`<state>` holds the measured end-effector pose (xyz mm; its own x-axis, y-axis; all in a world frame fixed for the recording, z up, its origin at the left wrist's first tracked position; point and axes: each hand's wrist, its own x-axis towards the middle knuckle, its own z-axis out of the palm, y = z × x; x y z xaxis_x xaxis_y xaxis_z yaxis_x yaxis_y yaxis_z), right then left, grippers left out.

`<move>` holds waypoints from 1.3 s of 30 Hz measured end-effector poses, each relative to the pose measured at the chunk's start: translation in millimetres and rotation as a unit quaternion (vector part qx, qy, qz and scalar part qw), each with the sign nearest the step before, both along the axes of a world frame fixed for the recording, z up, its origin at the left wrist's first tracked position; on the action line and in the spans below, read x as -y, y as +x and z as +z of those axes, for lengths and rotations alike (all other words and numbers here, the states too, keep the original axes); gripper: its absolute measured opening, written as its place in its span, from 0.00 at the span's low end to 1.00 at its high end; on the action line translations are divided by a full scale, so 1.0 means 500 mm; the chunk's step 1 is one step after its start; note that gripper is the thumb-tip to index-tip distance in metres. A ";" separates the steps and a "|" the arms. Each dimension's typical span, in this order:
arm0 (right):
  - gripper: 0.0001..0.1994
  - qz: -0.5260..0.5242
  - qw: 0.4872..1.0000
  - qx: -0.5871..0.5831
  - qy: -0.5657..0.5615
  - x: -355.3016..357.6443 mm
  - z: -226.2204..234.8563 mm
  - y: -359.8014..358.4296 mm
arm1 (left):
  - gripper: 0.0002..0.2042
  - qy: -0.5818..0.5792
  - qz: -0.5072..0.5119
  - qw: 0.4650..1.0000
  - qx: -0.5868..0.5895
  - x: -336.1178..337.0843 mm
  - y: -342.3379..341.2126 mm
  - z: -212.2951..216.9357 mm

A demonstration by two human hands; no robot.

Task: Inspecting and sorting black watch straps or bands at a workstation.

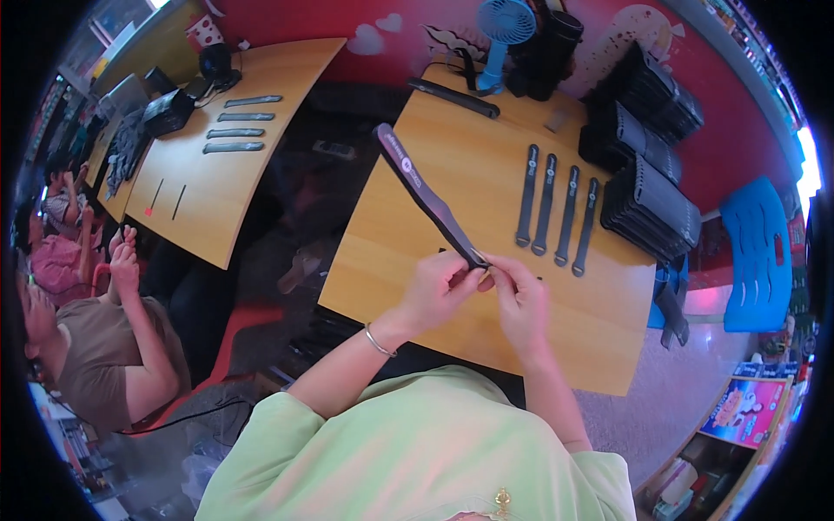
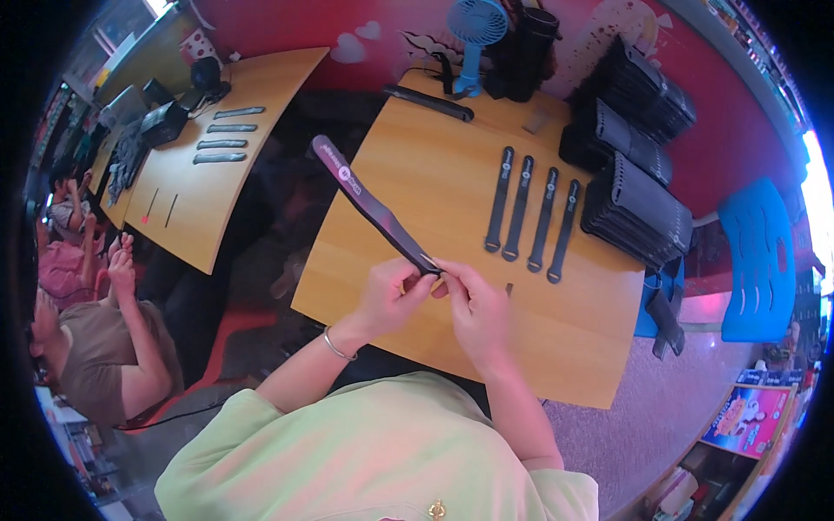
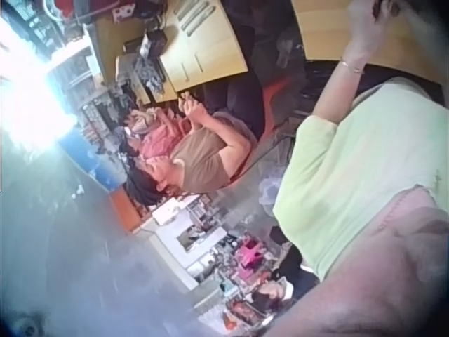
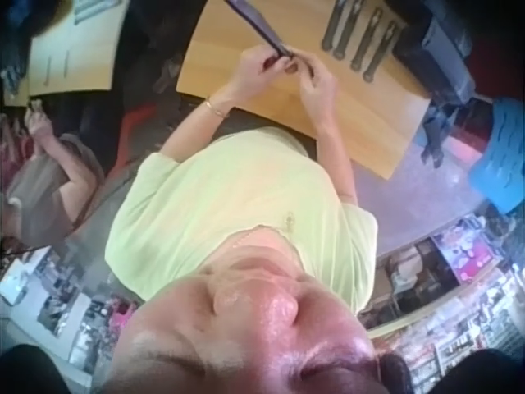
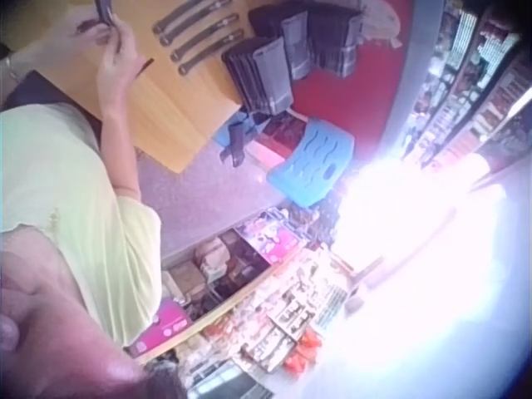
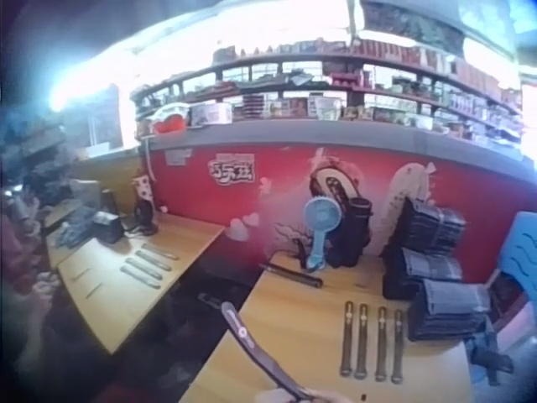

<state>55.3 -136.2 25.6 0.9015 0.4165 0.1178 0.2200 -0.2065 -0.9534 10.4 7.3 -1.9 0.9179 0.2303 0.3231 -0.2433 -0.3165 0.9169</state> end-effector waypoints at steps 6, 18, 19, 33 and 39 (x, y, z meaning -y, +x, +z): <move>0.13 0.012 0.990 0.130 -0.046 0.010 0.033 0.036 | 0.07 0.019 -0.046 0.997 -0.051 -0.017 -0.021 0.017; 0.16 0.128 0.939 0.259 -0.186 0.041 0.089 0.002 | 0.09 -0.321 -0.078 0.918 -0.217 -0.023 -0.030 -0.001; 0.15 0.134 0.940 0.249 -0.190 0.040 0.085 -0.007 | 0.18 -0.340 -0.080 0.912 -0.217 -0.026 -0.024 0.001; 0.21 0.046 0.980 0.145 -0.131 0.038 0.078 -0.022 | 0.15 -0.554 -0.055 0.804 -0.207 -0.016 -0.027 0.033; 0.14 0.054 0.980 0.190 -0.010 -0.019 0.033 -0.012 | 0.14 -0.487 -0.063 0.824 -0.284 0.002 -0.039 0.040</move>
